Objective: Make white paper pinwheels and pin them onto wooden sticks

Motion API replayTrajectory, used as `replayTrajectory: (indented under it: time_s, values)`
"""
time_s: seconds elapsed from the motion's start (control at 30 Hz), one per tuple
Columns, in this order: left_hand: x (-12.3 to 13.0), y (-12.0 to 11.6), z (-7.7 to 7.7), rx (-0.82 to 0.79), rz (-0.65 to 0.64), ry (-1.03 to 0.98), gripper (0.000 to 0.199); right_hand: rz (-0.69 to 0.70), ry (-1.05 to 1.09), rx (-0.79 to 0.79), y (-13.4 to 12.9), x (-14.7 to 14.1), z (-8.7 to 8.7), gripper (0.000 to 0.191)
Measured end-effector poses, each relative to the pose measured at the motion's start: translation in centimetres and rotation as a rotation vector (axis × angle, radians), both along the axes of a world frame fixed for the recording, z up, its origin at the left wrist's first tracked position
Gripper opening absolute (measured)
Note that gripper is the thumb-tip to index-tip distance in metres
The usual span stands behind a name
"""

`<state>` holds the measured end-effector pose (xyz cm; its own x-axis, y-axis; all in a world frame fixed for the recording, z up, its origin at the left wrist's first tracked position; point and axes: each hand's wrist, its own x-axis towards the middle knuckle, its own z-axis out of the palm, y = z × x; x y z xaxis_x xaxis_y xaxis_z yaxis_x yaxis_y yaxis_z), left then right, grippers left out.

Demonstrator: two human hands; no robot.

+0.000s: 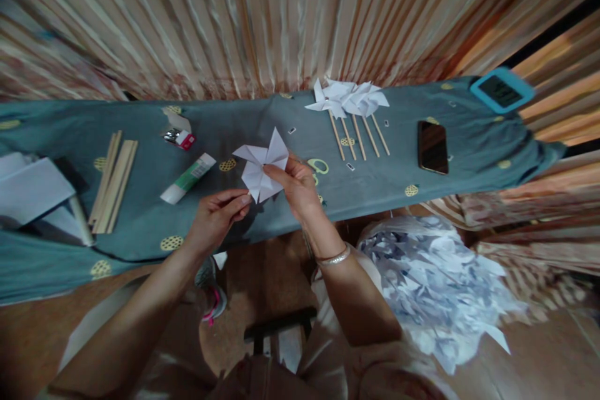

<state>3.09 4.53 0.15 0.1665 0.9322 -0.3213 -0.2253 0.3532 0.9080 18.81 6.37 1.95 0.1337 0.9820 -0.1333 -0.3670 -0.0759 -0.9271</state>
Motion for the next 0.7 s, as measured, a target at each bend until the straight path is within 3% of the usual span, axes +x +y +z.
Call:
replayTrajectory:
  time_s: [0.23, 0.43, 0.7]
  values:
    - [0.4, -0.1, 0.9, -0.091, -0.083, -0.12, 0.032, -0.071, -0.169, 0.078, -0.1, 0.7, -0.5, 0.014]
    - [0.6, -0.2, 1.2, -0.187, -0.163, -0.177, 0.035, -0.087, -0.177, 0.1, -0.1, 0.9, -0.6, 0.011]
    - [0.6, -0.3, -0.2, 0.022, -0.059, 0.056, 0.024, -0.027, -0.086, 0.063, -0.5, -0.1, -0.3, 0.014]
